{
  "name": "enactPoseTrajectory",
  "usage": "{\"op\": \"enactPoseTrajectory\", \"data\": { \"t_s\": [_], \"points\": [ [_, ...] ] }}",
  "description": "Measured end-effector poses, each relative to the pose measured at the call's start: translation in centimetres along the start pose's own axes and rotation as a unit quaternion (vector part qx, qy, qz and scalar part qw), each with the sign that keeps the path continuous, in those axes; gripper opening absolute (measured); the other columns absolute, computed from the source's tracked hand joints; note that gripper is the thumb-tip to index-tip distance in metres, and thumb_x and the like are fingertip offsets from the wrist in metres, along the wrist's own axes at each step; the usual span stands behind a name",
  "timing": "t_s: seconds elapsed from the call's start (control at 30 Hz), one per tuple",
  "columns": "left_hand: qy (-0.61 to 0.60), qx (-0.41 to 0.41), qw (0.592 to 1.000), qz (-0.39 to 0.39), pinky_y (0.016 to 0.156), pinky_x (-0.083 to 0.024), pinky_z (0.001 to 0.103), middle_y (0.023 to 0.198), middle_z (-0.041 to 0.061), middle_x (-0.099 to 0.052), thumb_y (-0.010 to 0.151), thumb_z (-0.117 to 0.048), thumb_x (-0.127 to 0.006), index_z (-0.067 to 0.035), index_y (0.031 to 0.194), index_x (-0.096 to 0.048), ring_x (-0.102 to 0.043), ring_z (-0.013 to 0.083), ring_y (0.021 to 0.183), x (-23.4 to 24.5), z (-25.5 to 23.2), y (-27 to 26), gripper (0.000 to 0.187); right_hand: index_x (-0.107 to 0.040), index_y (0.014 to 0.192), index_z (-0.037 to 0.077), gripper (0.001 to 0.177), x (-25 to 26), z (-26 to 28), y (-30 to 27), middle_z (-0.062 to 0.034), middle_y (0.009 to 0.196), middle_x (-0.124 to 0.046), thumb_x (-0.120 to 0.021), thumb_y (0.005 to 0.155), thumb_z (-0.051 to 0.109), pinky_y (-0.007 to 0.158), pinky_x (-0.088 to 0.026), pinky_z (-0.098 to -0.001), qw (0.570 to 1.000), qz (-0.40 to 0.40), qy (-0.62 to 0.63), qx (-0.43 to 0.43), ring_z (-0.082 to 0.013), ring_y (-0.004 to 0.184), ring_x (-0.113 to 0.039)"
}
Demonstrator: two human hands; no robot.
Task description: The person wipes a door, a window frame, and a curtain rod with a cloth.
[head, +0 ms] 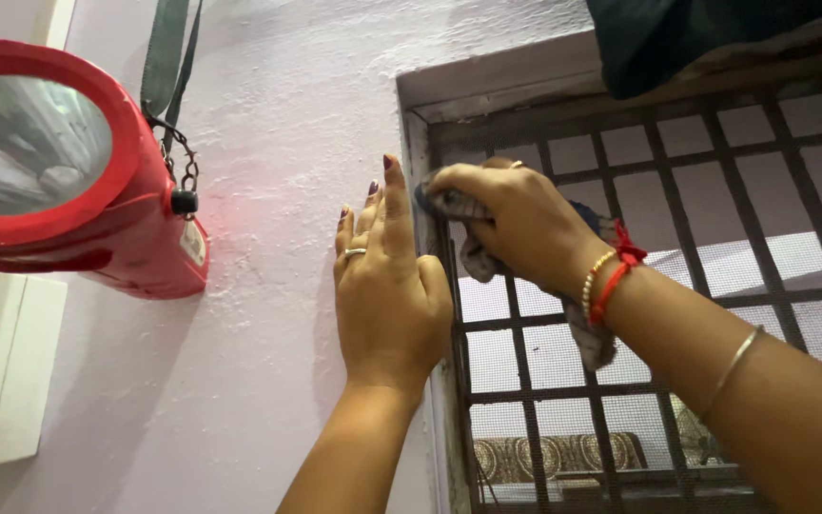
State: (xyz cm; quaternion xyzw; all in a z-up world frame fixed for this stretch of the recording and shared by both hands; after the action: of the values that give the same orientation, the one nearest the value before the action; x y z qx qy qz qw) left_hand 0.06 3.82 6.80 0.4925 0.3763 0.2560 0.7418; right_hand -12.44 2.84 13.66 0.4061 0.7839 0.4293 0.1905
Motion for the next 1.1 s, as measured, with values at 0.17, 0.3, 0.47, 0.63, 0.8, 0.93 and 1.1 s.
{"op": "enactPoseTrajectory", "data": {
  "t_s": [0.17,0.3,0.47,0.63,0.8,0.93,1.1],
  "points": [
    [0.008,-0.006,1.0,-0.009,0.127,-0.025,0.047,0.152,0.02,-0.055,0.088,-0.007,-0.049,-0.017,0.165,-0.018,-0.048,0.0334,0.145,-0.1,0.0,-0.1,0.083,-0.07,0.114,0.008,0.043,0.1,2.6,-0.9,-0.0141,0.102,-0.076,-0.072,0.072,-0.003,0.094,-0.054,-0.0434,0.997,-0.06,0.006,0.054,-0.0346,0.101,-0.071],
    [0.011,-0.022,1.0,-0.014,0.128,-0.026,0.047,0.154,0.019,-0.054,0.09,-0.006,-0.05,-0.019,0.164,-0.021,-0.047,0.0332,0.147,-0.2,0.0,-0.1,0.081,-0.07,0.111,0.005,0.044,-0.3,4.4,-2.7,-0.0137,0.1,-0.076,-0.072,0.067,-0.002,0.096,-0.051,-0.0444,0.998,-0.054,0.005,0.044,-0.0356,0.105,-0.068],
    [0.03,-0.023,0.999,0.005,0.127,-0.024,0.048,0.155,0.016,-0.052,0.092,-0.007,-0.051,-0.02,0.163,-0.026,-0.046,0.0298,0.147,-0.4,-0.1,-0.2,0.076,-0.07,0.112,0.003,0.041,-0.3,5.1,-4.4,-0.0156,0.104,-0.075,-0.067,0.072,-0.005,0.095,-0.053,-0.044,1.0,-0.007,0.029,-0.002,-0.0351,0.106,-0.068],
    [0.051,-0.01,0.998,0.02,0.125,-0.024,0.048,0.157,0.013,-0.05,0.093,-0.008,-0.052,-0.02,0.161,-0.027,-0.044,0.0287,0.147,-0.5,0.1,-0.4,0.074,-0.068,0.111,0.003,0.043,-0.1,6.2,-5.9,-0.0121,0.106,-0.077,-0.067,0.069,-0.004,0.094,-0.054,-0.044,0.996,0.059,0.048,0.041,-0.0363,0.115,-0.066],
    [0.073,-0.011,0.997,0.031,0.124,-0.024,0.047,0.158,0.014,-0.047,0.09,-0.007,-0.054,-0.018,0.161,-0.026,-0.041,0.0305,0.146,-1.3,0.5,-0.5,0.077,-0.068,0.111,0.01,0.029,-0.3,5.4,-6.7,-0.008,0.101,-0.077,-0.072,0.082,0.005,0.1,-0.053,-0.0491,0.979,0.089,-0.101,0.155,-0.0316,0.114,-0.068],
    [0.105,0.001,0.994,0.043,0.126,-0.024,0.045,0.157,0.012,-0.046,0.09,-0.005,-0.054,-0.019,0.16,-0.029,-0.04,0.0288,0.147,-2.1,0.9,-0.6,0.075,-0.069,0.123,0.011,0.027,-0.9,0.7,-4.1,-0.0104,0.109,-0.076,-0.066,0.096,0.006,0.08,-0.061,-0.0359,0.981,0.105,-0.147,0.069,-0.0274,0.109,-0.071],
    [0.089,-0.003,0.995,0.037,0.124,-0.025,0.046,0.157,0.014,-0.046,0.088,-0.005,-0.055,-0.015,0.158,-0.033,-0.04,0.0293,0.147,-1.4,0.3,-0.6,0.074,-0.073,0.119,0.014,0.035,1.4,-0.3,-1.4,-0.0093,0.11,-0.077,-0.068,0.085,0.007,0.088,-0.06,-0.0436,0.981,-0.02,-0.191,0.018,-0.0302,0.11,-0.069]
  ]
}}
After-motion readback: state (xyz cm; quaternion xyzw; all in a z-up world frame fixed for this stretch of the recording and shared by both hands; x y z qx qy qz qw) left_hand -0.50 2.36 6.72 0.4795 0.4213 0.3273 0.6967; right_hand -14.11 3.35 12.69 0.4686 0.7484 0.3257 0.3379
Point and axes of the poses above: each hand's wrist, its own y-axis towards the middle knuckle, its own x-axis out of the back of the hand, z = x × y, the point moved 8 cm from there along y, towards the middle knuckle
